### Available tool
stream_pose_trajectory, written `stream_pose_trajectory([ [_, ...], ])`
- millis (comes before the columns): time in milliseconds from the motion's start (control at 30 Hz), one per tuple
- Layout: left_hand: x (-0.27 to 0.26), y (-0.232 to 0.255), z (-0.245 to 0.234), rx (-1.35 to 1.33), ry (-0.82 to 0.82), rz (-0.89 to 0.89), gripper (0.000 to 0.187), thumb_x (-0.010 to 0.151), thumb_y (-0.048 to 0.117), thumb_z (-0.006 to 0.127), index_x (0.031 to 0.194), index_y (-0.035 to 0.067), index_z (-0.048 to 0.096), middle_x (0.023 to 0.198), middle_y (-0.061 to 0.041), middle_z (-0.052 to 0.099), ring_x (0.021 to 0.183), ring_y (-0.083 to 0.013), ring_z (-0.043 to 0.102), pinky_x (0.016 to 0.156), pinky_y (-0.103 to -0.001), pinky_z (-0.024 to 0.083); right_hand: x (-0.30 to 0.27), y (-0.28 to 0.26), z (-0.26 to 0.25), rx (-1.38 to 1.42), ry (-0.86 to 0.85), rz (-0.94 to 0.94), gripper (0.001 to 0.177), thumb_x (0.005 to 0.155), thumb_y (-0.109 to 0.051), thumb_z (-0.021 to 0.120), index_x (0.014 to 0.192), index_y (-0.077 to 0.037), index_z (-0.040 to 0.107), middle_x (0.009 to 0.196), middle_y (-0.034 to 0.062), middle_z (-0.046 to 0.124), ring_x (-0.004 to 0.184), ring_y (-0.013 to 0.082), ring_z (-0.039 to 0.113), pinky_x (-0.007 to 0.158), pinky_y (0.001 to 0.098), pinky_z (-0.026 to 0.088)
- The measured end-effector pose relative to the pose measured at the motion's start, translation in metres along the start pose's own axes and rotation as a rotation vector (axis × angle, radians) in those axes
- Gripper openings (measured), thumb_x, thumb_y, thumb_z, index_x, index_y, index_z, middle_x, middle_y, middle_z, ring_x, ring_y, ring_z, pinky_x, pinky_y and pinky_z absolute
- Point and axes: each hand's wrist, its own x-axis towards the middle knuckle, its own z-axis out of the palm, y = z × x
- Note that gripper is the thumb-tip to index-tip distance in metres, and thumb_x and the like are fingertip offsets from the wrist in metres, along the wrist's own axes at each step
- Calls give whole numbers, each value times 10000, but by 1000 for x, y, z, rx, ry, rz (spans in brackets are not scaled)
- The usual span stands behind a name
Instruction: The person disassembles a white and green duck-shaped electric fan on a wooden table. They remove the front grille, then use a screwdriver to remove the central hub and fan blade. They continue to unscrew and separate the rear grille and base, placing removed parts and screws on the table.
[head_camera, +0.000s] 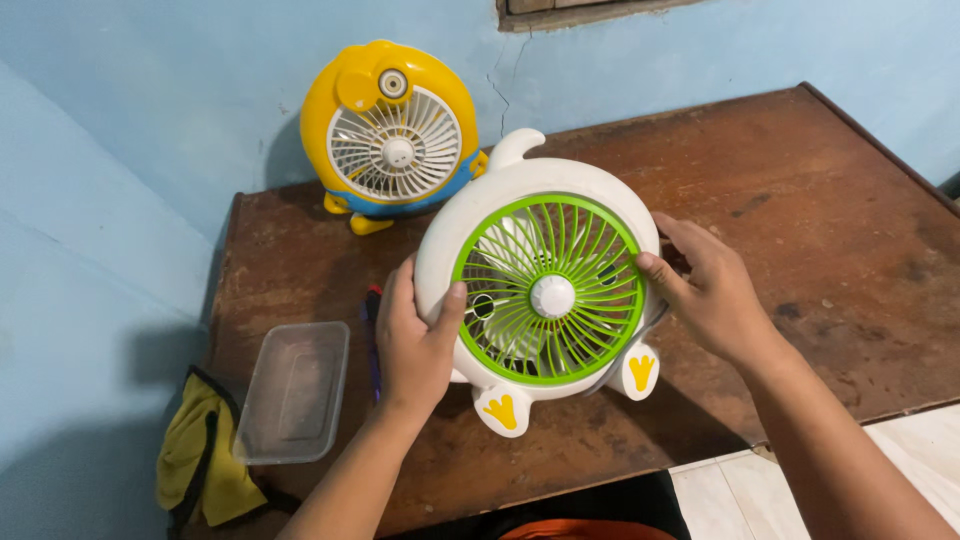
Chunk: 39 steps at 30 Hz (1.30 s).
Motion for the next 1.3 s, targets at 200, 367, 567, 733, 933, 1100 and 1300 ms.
stream_pose_trajectory([
  [200,-2,-4,0,-31,36,50,433,998,233,685,1343,-9,590,1246,-160,682,1116,-266,668,978,-383,509,-11,14,-14,-145,-70,122,589,843,-288,775,1371,-81,615,896,97,665,760,223,617,672,360,507],
  [367,8,-10,-3,-126,108,-51,422,1001,221,673,1344,-10,591,1183,-115,699,1055,-191,660,942,-345,523,-24,50,-33,-63,-115,97,407,758,-346,821,1036,-77,695,857,45,655,758,185,611,668,341,514],
  [567,25,-8,-22,-233,105,-202,390,1021,231,594,1328,-8,604,1135,-78,711,994,-145,653,897,-312,532,-10,105,-48,-267,-528,-26,432,582,-478,878,862,-158,803,839,-23,743,900,144,600,753,315,536],
  [733,23,-4,-26,-189,53,-215,415,1004,232,596,1346,-3,602,1156,-72,711,1023,-140,658,919,-305,524,34,153,-47,-659,-440,-405,244,795,-464,773,825,-225,817,839,-73,749,902,132,588,869,316,529],
  [933,5,-3,-15,-243,-34,-256,411,995,228,639,1336,0,610,1153,-79,719,1014,-126,649,908,-304,533,73,206,-57,-1222,-31,-368,319,932,-508,701,949,-199,781,987,-46,738,999,165,620,908,297,514],
  [1100,-1,-5,-8,-263,-72,-329,414,978,224,644,1334,16,613,1131,-77,737,989,-116,667,886,-295,542,103,199,-36,-953,-473,137,239,1019,-362,646,936,-187,786,763,-15,758,752,190,697,1060,521,425],
  [1300,1,-10,-10,-268,-144,-313,370,987,219,658,1283,-2,652,1078,-79,752,953,-94,656,864,-281,539,62,117,-24,-560,-46,-95,209,1061,-229,731,974,-39,736,880,157,684,834,313,669,756,397,517],
])
